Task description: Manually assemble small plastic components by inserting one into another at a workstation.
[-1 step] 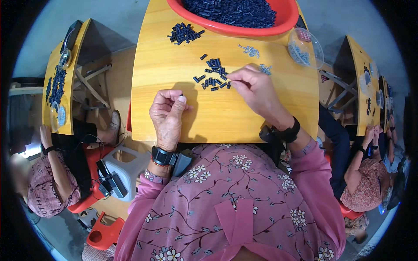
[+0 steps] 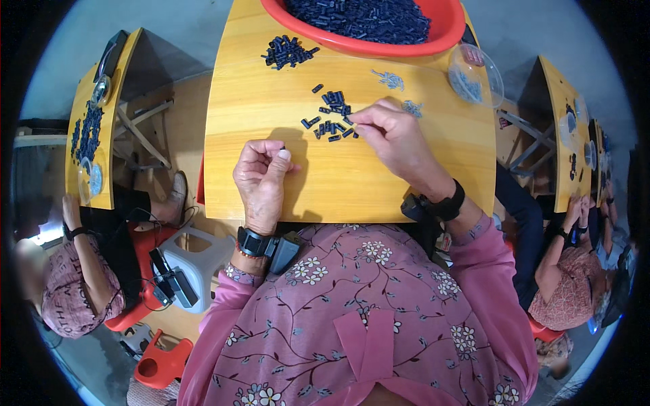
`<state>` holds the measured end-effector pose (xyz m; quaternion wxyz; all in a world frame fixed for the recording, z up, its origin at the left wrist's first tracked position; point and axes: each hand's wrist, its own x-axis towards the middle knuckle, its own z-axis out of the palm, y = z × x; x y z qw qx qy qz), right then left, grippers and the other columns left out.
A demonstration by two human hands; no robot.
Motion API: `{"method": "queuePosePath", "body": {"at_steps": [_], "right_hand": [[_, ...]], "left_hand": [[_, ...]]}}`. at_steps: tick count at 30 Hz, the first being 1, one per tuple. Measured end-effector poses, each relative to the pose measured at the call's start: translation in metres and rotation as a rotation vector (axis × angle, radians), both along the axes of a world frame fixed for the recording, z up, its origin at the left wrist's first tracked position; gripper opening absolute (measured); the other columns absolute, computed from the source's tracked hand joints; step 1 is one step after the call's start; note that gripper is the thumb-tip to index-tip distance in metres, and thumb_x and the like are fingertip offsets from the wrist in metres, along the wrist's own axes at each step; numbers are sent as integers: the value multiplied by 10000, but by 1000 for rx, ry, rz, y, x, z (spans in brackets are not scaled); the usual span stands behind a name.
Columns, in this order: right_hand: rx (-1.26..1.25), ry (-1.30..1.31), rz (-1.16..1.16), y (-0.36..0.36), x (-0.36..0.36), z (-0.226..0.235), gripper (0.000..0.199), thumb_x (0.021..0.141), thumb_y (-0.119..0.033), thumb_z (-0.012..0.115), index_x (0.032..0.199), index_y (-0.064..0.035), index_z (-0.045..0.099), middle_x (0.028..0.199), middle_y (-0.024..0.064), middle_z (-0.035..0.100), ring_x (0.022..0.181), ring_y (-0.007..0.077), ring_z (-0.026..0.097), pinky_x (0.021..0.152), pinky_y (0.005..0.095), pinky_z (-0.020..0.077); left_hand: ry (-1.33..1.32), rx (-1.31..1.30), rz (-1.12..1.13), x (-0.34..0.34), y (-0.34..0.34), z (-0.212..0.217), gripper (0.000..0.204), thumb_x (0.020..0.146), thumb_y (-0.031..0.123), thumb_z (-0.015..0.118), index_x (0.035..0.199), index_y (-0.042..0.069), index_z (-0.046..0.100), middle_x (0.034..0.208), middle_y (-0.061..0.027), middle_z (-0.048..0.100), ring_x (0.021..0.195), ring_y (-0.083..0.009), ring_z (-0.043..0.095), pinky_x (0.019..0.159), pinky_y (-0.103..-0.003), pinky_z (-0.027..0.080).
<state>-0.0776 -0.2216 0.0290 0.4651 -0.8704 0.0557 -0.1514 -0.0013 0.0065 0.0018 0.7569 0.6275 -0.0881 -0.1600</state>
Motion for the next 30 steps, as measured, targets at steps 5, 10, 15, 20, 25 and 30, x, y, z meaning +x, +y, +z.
{"method": "queuePosePath", "body": {"at_steps": [5,10,15,20,25,30], "right_hand": [[-125,-45,178,24,25,2,66,827,-32,621,877,1,649,837,151,588,759,333,614,681,419,492],[-250,24,214,30,35,0,42,823,-63,635,840,-24,636,834,152,566,769,355,615,665,447,496],[-304,46,232,31,39,-3,47,831,-77,628,838,-32,635,835,151,567,756,360,613,658,455,498],[-340,67,244,34,41,-1,96,834,-105,627,788,-25,599,834,147,569,758,371,606,652,465,491],[-91,-59,244,37,36,3,64,810,-24,674,870,-32,655,772,65,576,646,179,599,577,327,481],[556,90,123,44,26,12,71,847,-15,666,903,11,631,772,37,635,676,96,604,611,249,494]], "left_hand": [[-35,15,-16,-3,-1,-1,99,895,15,651,975,23,593,861,-19,598,725,-102,594,671,-294,574],[-8,11,-26,-1,-1,1,98,896,16,651,975,22,592,856,-18,595,727,-97,591,681,-293,578],[-5,3,-39,0,-1,1,94,892,-19,630,977,-1,592,852,-26,602,736,-79,586,686,-257,569],[-18,-16,-59,0,0,-1,97,896,-13,632,984,-12,592,862,-32,610,741,-90,597,708,-266,572],[20,-20,-64,-1,0,4,99,904,-12,622,997,-25,593,890,-47,627,766,-109,621,729,-282,577],[90,-109,-95,0,1,5,112,905,-29,607,1016,-31,593,903,-65,637,779,-132,647,754,-307,585]]}}
